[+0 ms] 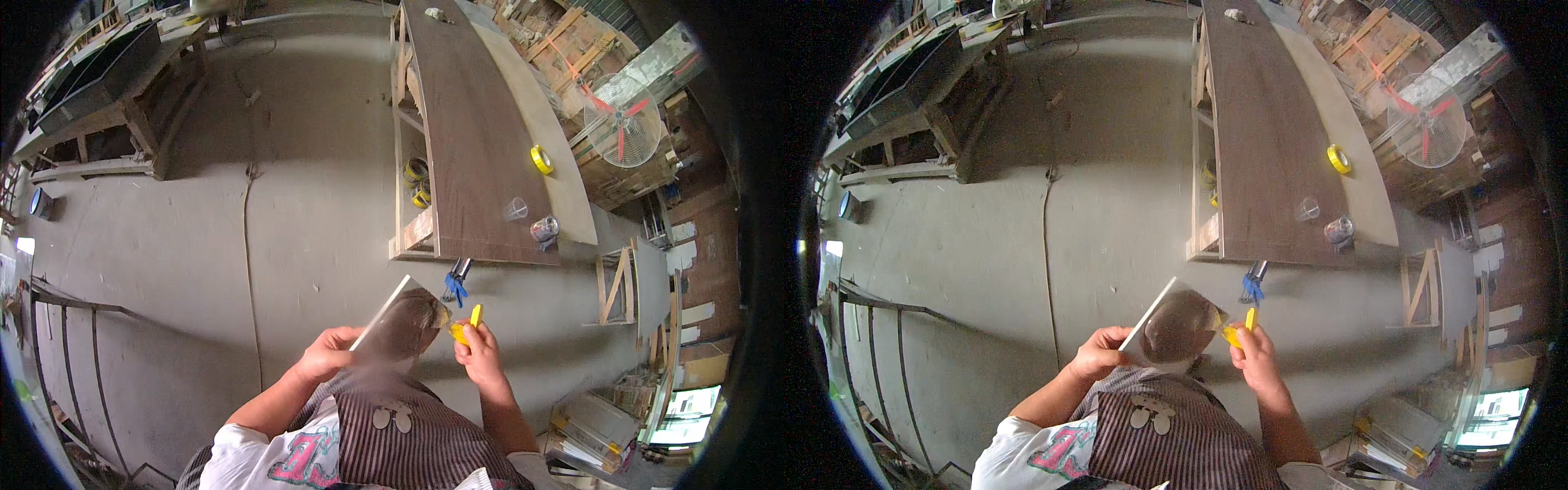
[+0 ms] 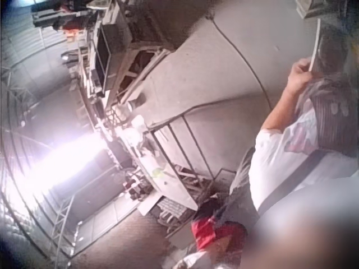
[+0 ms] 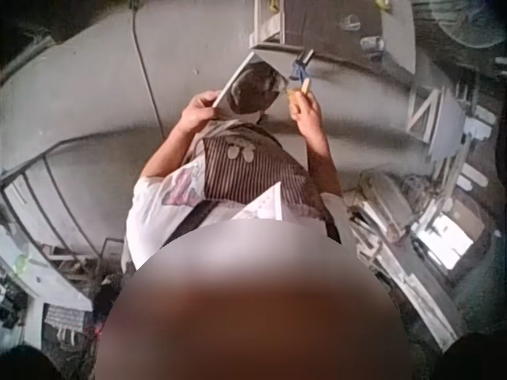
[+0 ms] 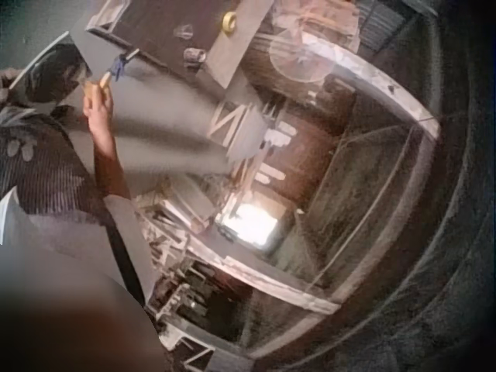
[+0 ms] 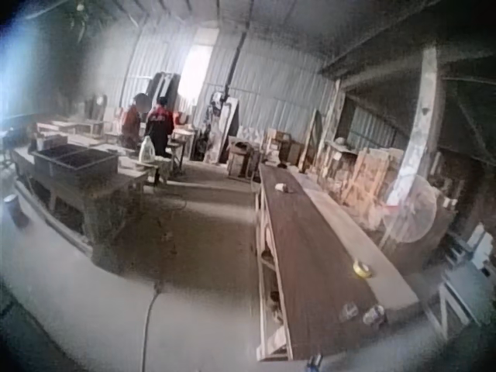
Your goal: The person uses a caulking gun to dispense adhesive onto a small square board, then spreads it with a yellow plastic scraper. They repeatedly apply adhesive to the edge of a large wooden panel, smoothing it along the seam. The person reloads the caulking gun and continues the process.
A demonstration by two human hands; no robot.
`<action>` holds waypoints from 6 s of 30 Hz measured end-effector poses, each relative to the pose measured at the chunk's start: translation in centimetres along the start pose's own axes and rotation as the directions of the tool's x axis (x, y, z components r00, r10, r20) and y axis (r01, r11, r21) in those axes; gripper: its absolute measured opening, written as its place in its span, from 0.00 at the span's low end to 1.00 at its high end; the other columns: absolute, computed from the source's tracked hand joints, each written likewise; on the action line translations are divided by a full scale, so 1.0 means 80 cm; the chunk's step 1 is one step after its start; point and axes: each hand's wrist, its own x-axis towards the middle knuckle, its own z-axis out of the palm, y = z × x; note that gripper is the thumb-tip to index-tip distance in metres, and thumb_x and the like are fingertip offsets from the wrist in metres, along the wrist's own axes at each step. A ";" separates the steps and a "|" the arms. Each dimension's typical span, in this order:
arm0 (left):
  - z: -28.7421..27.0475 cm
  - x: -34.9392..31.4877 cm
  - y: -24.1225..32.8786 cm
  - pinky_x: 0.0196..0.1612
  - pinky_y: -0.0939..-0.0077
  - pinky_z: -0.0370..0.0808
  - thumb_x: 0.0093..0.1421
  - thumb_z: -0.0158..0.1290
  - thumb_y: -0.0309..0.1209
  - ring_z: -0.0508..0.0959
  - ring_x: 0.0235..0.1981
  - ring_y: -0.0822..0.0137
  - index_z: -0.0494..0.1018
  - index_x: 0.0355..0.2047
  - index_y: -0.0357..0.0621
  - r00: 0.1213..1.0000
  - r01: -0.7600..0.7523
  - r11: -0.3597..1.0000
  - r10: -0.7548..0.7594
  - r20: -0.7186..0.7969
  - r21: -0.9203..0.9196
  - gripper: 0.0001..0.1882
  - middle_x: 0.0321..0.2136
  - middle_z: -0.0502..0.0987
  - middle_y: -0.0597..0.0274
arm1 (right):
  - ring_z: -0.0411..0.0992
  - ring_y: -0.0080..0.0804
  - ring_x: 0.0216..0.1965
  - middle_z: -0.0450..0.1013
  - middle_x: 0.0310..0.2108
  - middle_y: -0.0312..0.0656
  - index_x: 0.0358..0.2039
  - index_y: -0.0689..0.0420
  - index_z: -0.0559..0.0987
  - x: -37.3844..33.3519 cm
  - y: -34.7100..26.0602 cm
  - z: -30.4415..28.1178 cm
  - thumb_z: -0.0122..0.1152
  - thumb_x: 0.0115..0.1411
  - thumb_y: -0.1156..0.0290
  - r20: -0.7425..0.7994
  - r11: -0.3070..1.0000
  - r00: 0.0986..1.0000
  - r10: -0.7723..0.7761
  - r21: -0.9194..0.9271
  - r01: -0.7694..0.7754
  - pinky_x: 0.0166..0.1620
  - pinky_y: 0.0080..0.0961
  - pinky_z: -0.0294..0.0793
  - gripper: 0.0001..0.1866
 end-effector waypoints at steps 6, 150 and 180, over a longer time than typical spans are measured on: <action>-0.004 0.015 0.010 0.54 0.69 0.72 0.49 0.52 0.16 0.77 0.48 0.63 0.69 0.56 0.29 0.996 0.085 0.988 -0.088 0.019 0.133 0.29 0.49 0.77 0.52 | 0.60 0.14 0.20 0.65 0.22 0.29 0.42 0.57 0.76 0.024 -0.051 -0.020 0.53 0.68 0.62 0.133 0.946 0.991 0.002 -0.320 0.041 0.22 0.13 0.55 0.11; 0.109 0.099 0.023 0.42 0.66 0.81 0.54 0.55 0.29 0.81 0.37 0.60 0.71 0.50 0.26 0.950 0.303 0.889 -0.310 -0.038 0.342 0.24 0.40 0.79 0.50 | 0.70 0.27 0.23 0.74 0.21 0.40 0.37 0.55 0.83 0.038 -0.181 0.015 0.57 0.59 0.54 0.485 0.405 0.807 0.337 -0.848 0.341 0.29 0.29 0.68 0.18; 0.043 0.085 -0.034 0.54 0.53 0.76 0.51 0.51 0.31 0.73 0.53 0.51 0.62 0.59 0.38 0.986 0.117 0.961 -0.142 -0.083 -0.250 0.33 0.52 0.72 0.52 | 0.74 0.40 0.27 0.74 0.27 0.43 0.39 0.54 0.82 -0.095 -0.152 0.029 0.64 0.53 0.72 0.285 0.187 0.696 -0.659 -0.834 0.520 0.31 0.30 0.74 0.11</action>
